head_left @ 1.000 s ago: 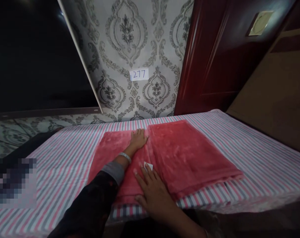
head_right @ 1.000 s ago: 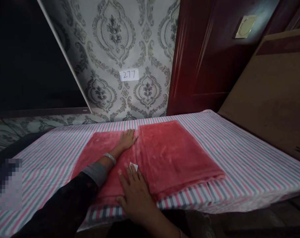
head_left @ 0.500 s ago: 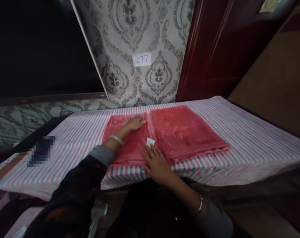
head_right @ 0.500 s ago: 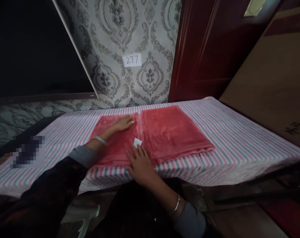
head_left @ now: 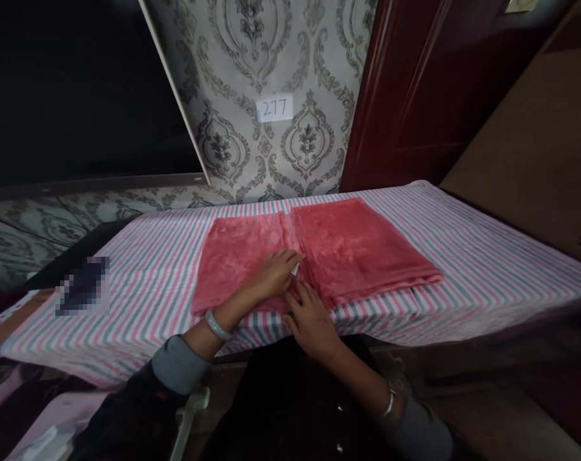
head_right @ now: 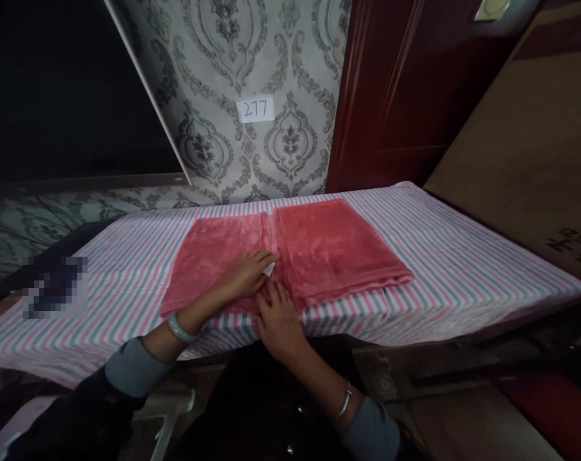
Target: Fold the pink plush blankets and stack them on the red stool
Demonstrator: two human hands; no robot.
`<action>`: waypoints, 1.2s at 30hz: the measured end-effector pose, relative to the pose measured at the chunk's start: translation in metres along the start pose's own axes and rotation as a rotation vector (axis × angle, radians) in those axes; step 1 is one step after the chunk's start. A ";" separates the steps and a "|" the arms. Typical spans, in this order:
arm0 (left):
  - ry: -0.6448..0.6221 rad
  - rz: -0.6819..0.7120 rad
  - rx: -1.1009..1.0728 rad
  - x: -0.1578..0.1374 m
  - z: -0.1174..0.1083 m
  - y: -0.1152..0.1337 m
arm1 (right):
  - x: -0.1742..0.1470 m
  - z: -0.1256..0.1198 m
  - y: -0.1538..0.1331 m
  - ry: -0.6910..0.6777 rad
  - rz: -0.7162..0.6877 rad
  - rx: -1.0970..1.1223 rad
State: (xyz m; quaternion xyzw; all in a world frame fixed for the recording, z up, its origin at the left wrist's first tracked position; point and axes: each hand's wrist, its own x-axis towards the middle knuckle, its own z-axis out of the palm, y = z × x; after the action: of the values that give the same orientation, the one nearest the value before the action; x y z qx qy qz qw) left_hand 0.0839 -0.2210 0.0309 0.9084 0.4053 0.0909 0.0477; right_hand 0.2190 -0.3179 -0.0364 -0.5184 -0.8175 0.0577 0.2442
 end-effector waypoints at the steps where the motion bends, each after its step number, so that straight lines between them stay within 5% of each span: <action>1: -0.019 -0.002 0.013 0.004 0.000 0.003 | 0.000 0.000 0.000 -0.001 -0.006 -0.002; 10: 0.100 -0.165 -0.049 -0.002 0.009 -0.014 | 0.000 -0.013 0.003 -0.033 -0.023 0.063; 15: 0.085 -0.172 -0.014 -0.023 0.004 -0.010 | 0.041 -0.024 0.006 0.063 -0.024 0.330; 20: 0.046 -0.182 0.021 -0.036 0.013 0.000 | 0.082 -0.003 0.008 -0.008 0.029 0.488; 27: -0.002 -0.172 -0.034 -0.042 0.034 -0.011 | 0.077 0.019 0.014 -0.040 0.086 0.407; 32: 0.043 -0.165 0.018 -0.044 0.037 -0.017 | 0.056 -0.026 0.033 0.060 -0.016 0.477; 36: 0.085 -0.161 0.050 -0.042 0.042 -0.020 | 0.022 -0.081 0.100 0.344 0.129 0.433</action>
State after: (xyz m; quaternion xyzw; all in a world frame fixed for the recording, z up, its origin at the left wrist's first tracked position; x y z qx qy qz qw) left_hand 0.0500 -0.2393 -0.0186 0.8692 0.4808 0.1149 0.0150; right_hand 0.3304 -0.2660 0.0067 -0.5075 -0.6979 0.1576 0.4802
